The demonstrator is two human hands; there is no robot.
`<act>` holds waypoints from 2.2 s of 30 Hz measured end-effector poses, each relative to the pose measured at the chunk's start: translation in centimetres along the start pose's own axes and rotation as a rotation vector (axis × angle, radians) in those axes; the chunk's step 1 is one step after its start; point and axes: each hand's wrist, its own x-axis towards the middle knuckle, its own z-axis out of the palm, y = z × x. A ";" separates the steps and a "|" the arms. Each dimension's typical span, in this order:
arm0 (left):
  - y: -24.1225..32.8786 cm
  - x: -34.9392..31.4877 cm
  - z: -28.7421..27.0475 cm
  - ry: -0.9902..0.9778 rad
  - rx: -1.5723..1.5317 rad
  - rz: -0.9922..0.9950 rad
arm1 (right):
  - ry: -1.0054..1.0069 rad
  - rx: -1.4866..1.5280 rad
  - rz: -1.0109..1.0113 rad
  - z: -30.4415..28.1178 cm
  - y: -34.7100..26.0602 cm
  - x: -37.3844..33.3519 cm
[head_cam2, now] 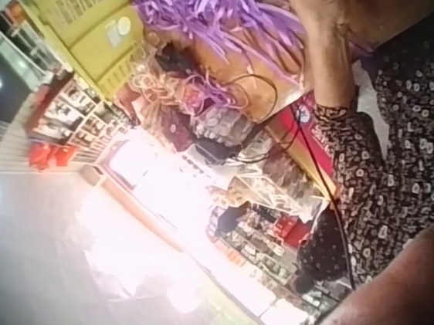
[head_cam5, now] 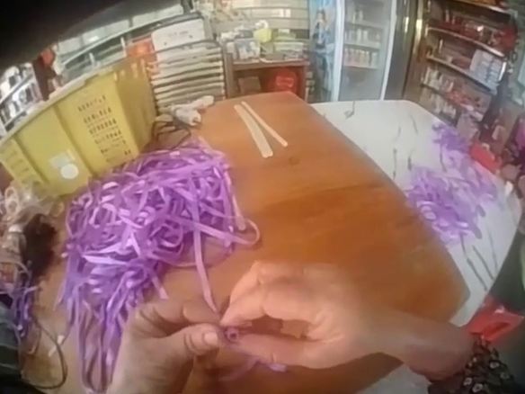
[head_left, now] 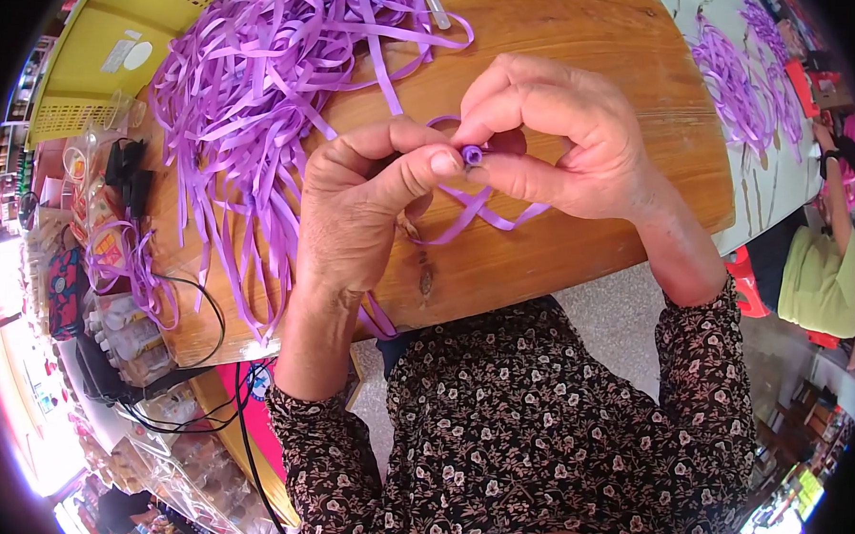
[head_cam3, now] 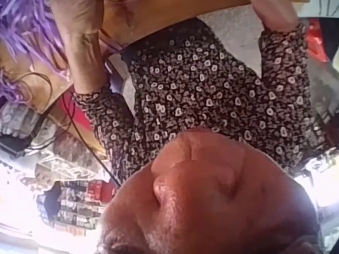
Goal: The person picks up a purple ribbon and rolls one end into a small coil by hand. They then wrap the remaining length of the ribbon around the coil multiple times to form a small flower shape.
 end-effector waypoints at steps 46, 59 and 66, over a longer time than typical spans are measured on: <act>-3.0 -0.2 1.4 0.179 -0.152 0.312 | 0.059 -0.132 0.134 0.4 -0.6 -0.6; -2.9 -0.3 1.3 0.207 -0.086 0.354 | 0.081 -0.119 0.128 0.5 -0.9 -0.5; -3.0 -0.2 1.5 0.202 0.091 0.450 | 0.049 -0.192 0.120 0.5 -1.4 -0.7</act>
